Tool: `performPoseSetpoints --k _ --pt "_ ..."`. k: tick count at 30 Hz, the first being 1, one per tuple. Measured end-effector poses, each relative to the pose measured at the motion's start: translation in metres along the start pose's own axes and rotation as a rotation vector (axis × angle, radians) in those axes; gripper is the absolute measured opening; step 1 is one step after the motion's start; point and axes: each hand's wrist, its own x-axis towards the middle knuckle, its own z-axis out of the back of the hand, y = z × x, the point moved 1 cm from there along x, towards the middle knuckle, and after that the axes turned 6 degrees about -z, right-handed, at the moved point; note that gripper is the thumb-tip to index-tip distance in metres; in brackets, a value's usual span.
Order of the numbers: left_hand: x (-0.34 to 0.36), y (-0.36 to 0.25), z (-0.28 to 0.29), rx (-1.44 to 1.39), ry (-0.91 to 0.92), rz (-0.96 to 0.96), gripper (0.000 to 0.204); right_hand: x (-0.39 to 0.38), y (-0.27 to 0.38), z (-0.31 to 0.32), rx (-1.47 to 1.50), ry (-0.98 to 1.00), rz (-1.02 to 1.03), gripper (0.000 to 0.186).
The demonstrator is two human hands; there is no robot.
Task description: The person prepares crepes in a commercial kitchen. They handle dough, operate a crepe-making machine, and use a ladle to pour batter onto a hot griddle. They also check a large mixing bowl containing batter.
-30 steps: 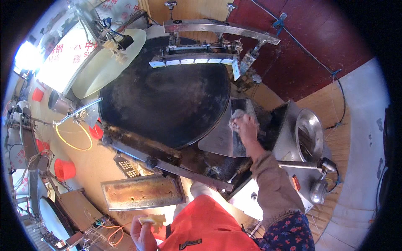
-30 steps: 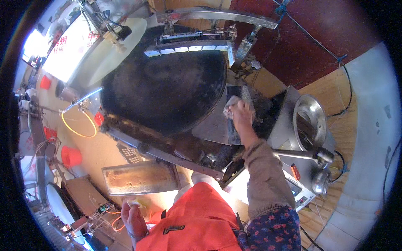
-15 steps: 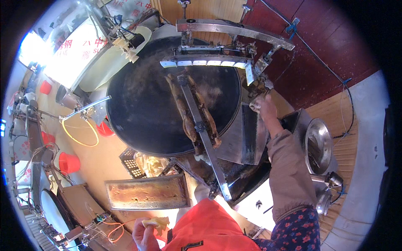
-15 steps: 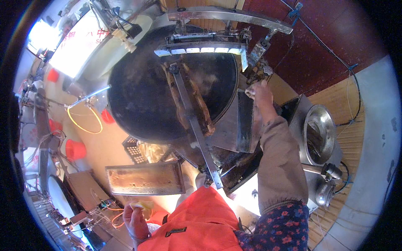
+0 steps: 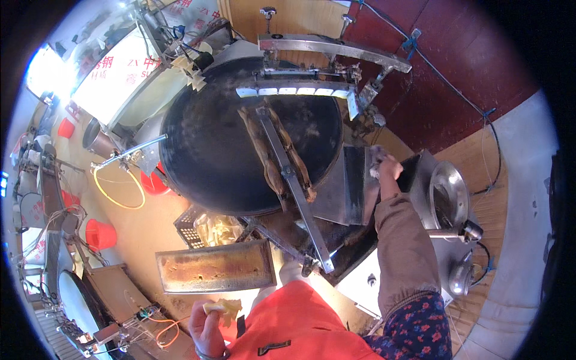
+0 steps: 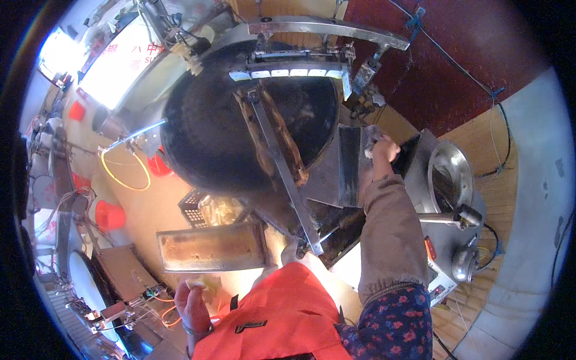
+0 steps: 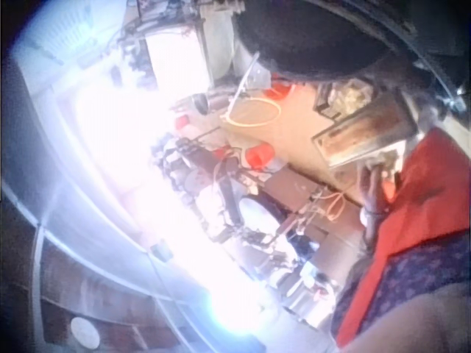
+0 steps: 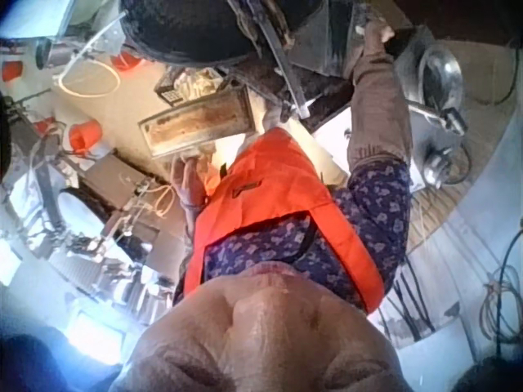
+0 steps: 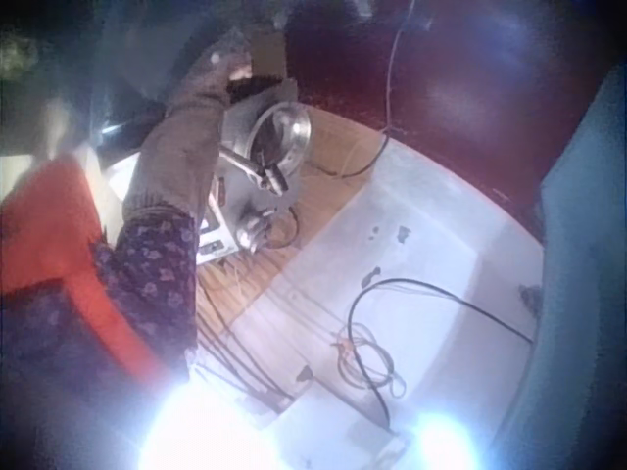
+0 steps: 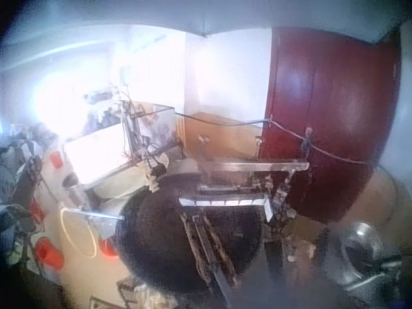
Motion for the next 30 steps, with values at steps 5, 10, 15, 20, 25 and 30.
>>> performPoseSetpoints --k 5,10,15,20,25,30 --pt "0.001 0.010 0.006 -0.026 -0.068 0.034 0.009 0.002 0.014 0.012 0.648 -0.059 -0.039 0.028" --pt "0.002 0.012 0.008 0.022 0.010 0.028 0.010 -0.036 0.000 0.011 -0.049 0.211 0.104 0.030" --pt "0.004 0.006 0.007 0.002 0.088 0.031 0.012 -0.072 -0.039 0.031 -0.613 0.323 0.484 0.027" --pt "0.004 0.004 0.007 -0.153 0.173 0.021 0.010 -0.152 -0.046 0.069 -1.208 0.683 0.874 0.021" --pt "0.002 0.006 0.012 -0.181 0.163 -0.041 0.010 -0.146 0.017 0.074 -1.209 0.848 0.894 0.040" --pt "-0.009 0.007 0.009 -0.026 0.109 -0.015 0.011 -0.071 0.016 0.011 -0.634 0.401 0.991 0.024"
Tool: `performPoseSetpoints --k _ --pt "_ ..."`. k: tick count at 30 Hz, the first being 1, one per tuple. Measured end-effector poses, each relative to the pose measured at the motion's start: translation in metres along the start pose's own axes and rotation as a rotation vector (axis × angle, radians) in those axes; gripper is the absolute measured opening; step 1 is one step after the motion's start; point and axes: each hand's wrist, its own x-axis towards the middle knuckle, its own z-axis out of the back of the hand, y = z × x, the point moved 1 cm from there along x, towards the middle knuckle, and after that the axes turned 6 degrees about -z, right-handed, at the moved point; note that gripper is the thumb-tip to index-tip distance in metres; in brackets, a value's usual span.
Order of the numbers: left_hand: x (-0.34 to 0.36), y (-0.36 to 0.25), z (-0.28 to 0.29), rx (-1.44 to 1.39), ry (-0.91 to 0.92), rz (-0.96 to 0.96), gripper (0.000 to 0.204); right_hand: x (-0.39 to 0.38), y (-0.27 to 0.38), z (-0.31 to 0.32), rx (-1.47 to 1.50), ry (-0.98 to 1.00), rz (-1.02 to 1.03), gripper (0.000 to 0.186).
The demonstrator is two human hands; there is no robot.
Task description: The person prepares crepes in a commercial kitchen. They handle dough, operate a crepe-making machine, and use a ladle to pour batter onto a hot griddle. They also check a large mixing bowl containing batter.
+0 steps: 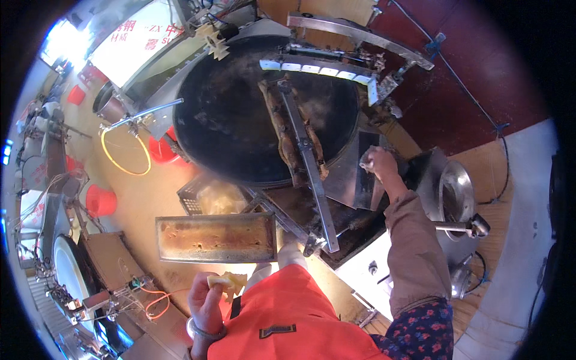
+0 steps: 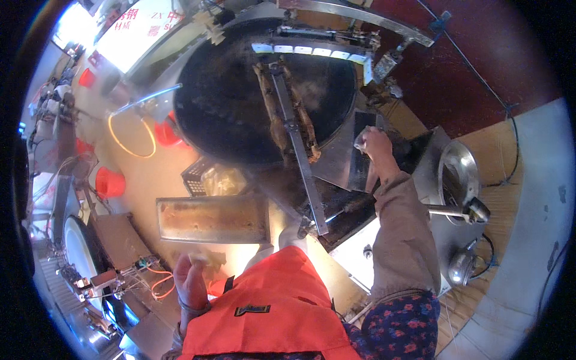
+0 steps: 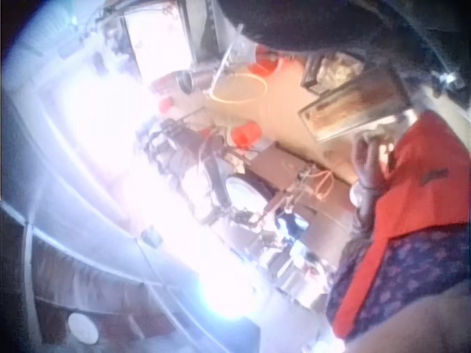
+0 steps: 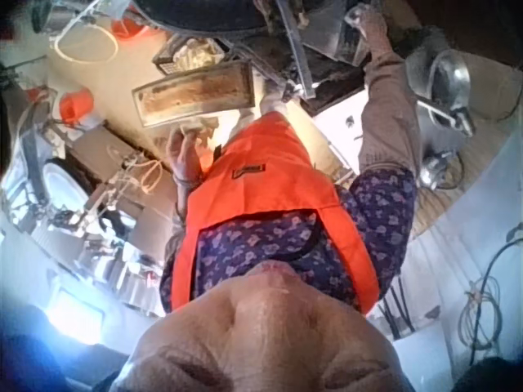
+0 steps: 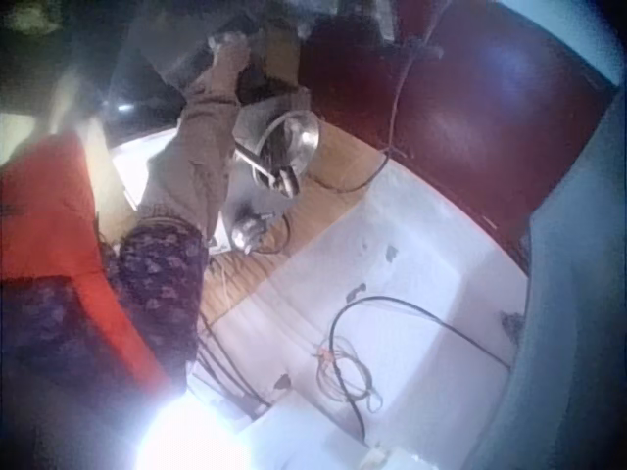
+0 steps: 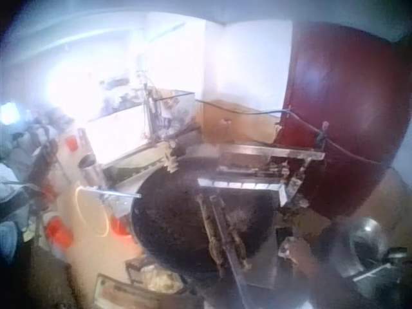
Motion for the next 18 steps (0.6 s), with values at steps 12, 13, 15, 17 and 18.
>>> performPoseSetpoints --k 12,13,15,17,18 --pt "-0.029 0.022 0.065 -0.183 0.047 -0.205 0.017 -0.133 -0.003 -0.028 -0.285 0.480 0.417 0.015" --pt "-0.033 0.023 0.074 -0.243 0.050 -0.182 0.017 -0.124 0.005 -0.020 -0.086 0.381 0.417 0.013" --pt "-0.037 0.023 0.088 -0.250 -0.043 -0.235 0.018 -0.124 0.020 -0.006 0.207 0.268 0.275 0.010" --pt "-0.036 0.023 0.095 -0.214 -0.063 -0.255 0.018 -0.155 0.025 0.021 0.470 0.150 0.066 0.007" --pt "-0.036 0.025 0.096 -0.248 -0.039 -0.263 0.018 -0.174 0.035 0.029 0.538 0.100 0.065 0.006"
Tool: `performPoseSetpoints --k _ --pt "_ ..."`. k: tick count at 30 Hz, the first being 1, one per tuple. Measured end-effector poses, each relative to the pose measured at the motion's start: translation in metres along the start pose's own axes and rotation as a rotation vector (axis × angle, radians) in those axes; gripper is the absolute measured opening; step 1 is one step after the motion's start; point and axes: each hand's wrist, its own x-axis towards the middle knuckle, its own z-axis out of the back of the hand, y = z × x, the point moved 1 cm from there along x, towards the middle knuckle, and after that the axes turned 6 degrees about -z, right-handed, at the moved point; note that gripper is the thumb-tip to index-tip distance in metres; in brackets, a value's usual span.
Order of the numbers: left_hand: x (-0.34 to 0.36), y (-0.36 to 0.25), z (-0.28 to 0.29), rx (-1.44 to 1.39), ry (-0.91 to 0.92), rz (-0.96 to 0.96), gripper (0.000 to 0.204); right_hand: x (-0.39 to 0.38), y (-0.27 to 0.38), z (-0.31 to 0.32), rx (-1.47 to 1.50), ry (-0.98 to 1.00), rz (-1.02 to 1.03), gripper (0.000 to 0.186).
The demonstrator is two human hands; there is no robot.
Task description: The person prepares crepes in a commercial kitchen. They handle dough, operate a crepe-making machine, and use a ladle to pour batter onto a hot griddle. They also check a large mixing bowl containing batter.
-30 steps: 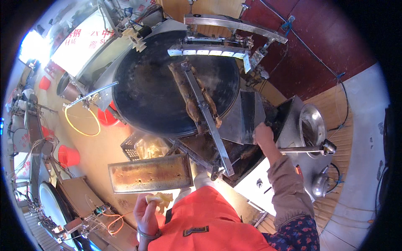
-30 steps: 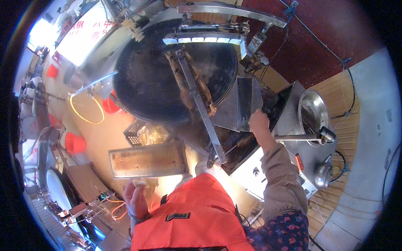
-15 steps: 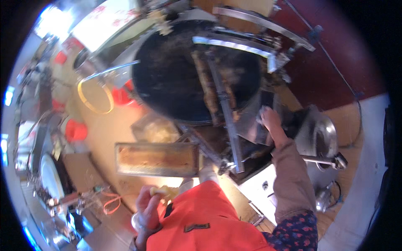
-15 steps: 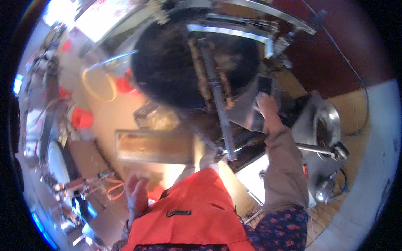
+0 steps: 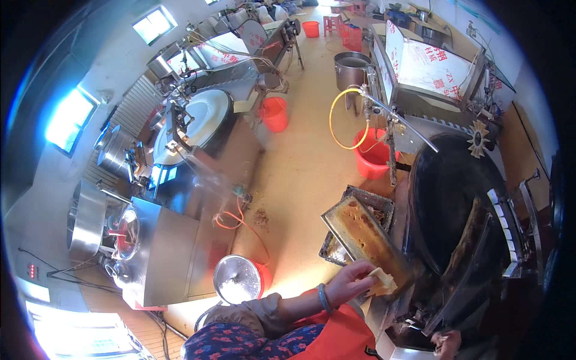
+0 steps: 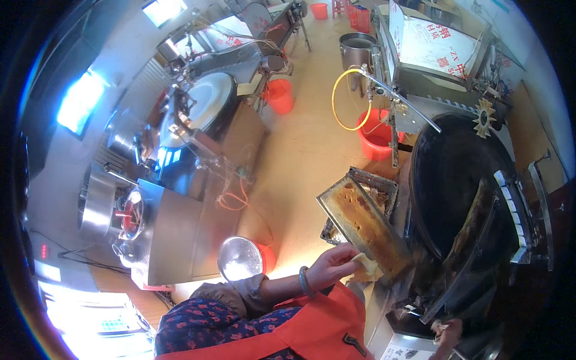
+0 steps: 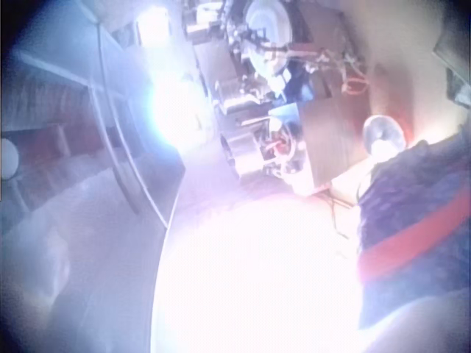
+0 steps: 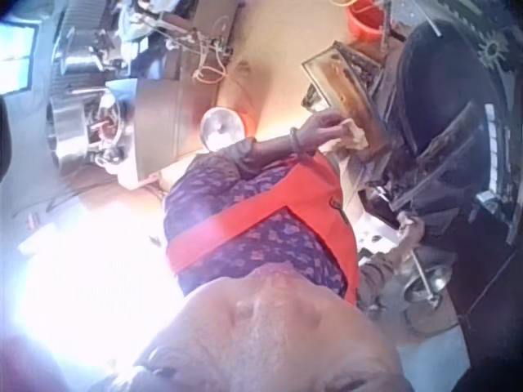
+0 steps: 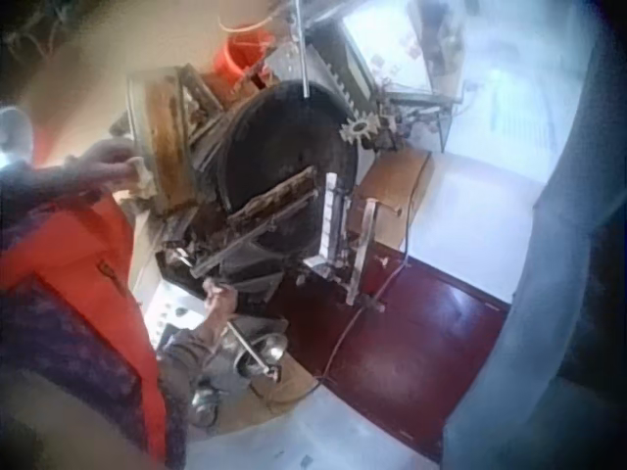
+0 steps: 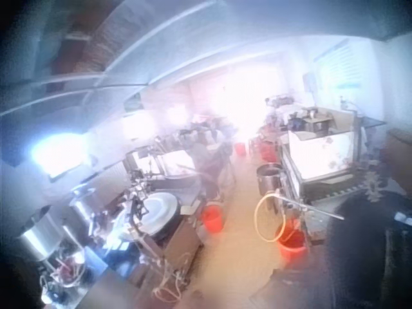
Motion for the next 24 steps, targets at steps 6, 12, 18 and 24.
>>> performPoseSetpoints --k 6,12,18,24 --pt "-0.010 0.003 0.003 -0.049 -0.012 0.113 0.016 -0.063 0.033 -0.002 0.972 -0.138 -0.389 0.015" --pt "-0.047 -0.027 -0.030 0.033 -0.036 0.060 0.013 -0.178 0.041 0.039 0.358 -0.350 -0.182 0.029" --pt "-0.107 -0.018 -0.089 0.105 0.111 0.070 0.010 -0.325 -0.014 0.140 -0.188 -0.756 -0.505 0.022" --pt "-0.174 -0.004 -0.145 0.104 0.237 0.167 0.011 -0.299 -0.146 0.171 -0.449 -0.709 -0.590 0.031"
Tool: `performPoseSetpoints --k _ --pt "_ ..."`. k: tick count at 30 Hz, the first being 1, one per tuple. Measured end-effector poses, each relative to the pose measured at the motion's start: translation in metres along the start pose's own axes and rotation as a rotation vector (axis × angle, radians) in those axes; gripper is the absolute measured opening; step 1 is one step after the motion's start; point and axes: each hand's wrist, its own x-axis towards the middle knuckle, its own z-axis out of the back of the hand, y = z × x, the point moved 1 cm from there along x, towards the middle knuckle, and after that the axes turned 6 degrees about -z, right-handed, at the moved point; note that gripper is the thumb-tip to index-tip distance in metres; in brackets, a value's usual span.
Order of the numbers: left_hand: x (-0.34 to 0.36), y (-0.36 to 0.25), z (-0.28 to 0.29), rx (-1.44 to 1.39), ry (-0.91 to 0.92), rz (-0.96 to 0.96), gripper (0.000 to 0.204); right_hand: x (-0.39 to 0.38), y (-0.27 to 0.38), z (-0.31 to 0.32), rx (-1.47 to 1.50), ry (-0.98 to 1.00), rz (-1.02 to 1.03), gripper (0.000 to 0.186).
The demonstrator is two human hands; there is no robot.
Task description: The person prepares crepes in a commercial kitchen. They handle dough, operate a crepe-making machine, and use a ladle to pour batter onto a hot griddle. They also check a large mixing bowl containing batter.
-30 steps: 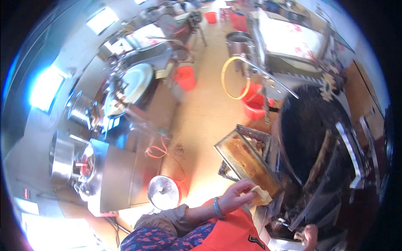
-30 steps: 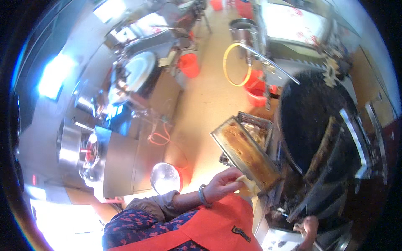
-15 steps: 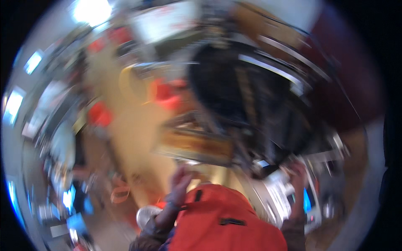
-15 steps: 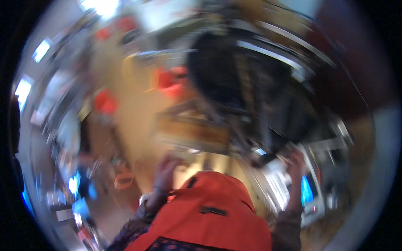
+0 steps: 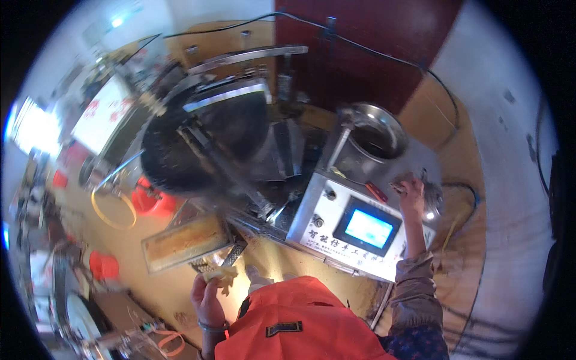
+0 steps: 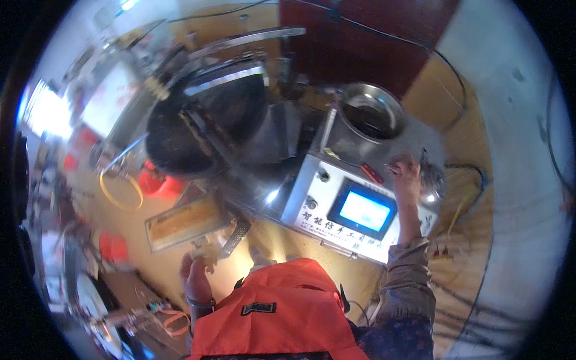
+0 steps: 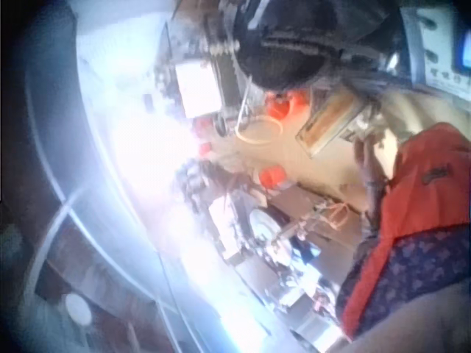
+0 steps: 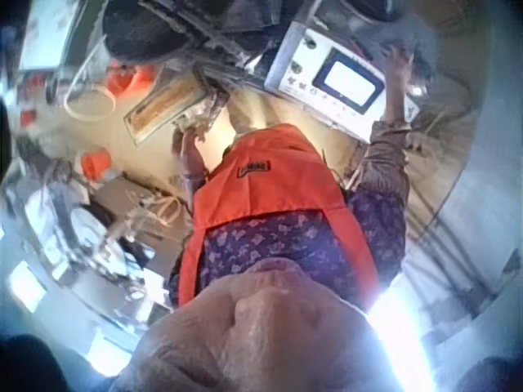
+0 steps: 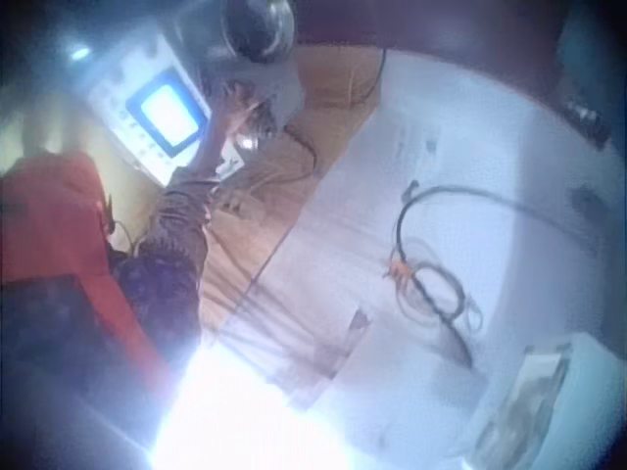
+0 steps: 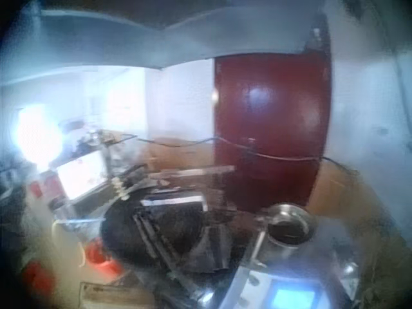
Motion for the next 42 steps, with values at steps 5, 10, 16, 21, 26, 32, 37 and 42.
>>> performPoseSetpoints --k 5,10,16,21,26,32,37,42 --pt "-0.035 -0.001 -0.007 0.106 -0.035 -0.050 0.013 0.012 0.018 -0.004 -0.053 0.247 0.227 0.047" --pt "-0.069 -0.032 0.014 0.060 -0.088 -0.356 0.016 -0.066 0.104 0.029 0.290 0.460 0.402 0.036" --pt "-0.152 -0.122 0.035 0.236 -0.208 -0.821 0.015 -0.181 0.188 0.024 0.445 1.158 0.758 0.024" --pt "-0.233 -0.185 0.062 0.378 -0.113 -1.171 0.021 -0.240 0.243 0.035 0.481 1.187 0.871 0.019" --pt "-0.313 -0.217 0.093 0.597 -0.160 -1.438 0.018 -0.316 0.283 0.055 0.588 1.201 1.122 0.016" --pt "-0.412 -0.226 0.145 0.622 -0.306 -1.493 0.013 -0.434 0.309 0.094 0.502 1.331 1.292 0.017" --pt "-0.454 -0.205 0.146 0.423 -0.690 -1.596 0.009 -0.499 0.308 0.116 0.488 1.496 1.315 0.016" --pt "-0.483 -0.198 0.136 0.247 -0.937 -1.546 0.012 -0.537 0.326 0.131 0.432 1.470 1.506 0.016"
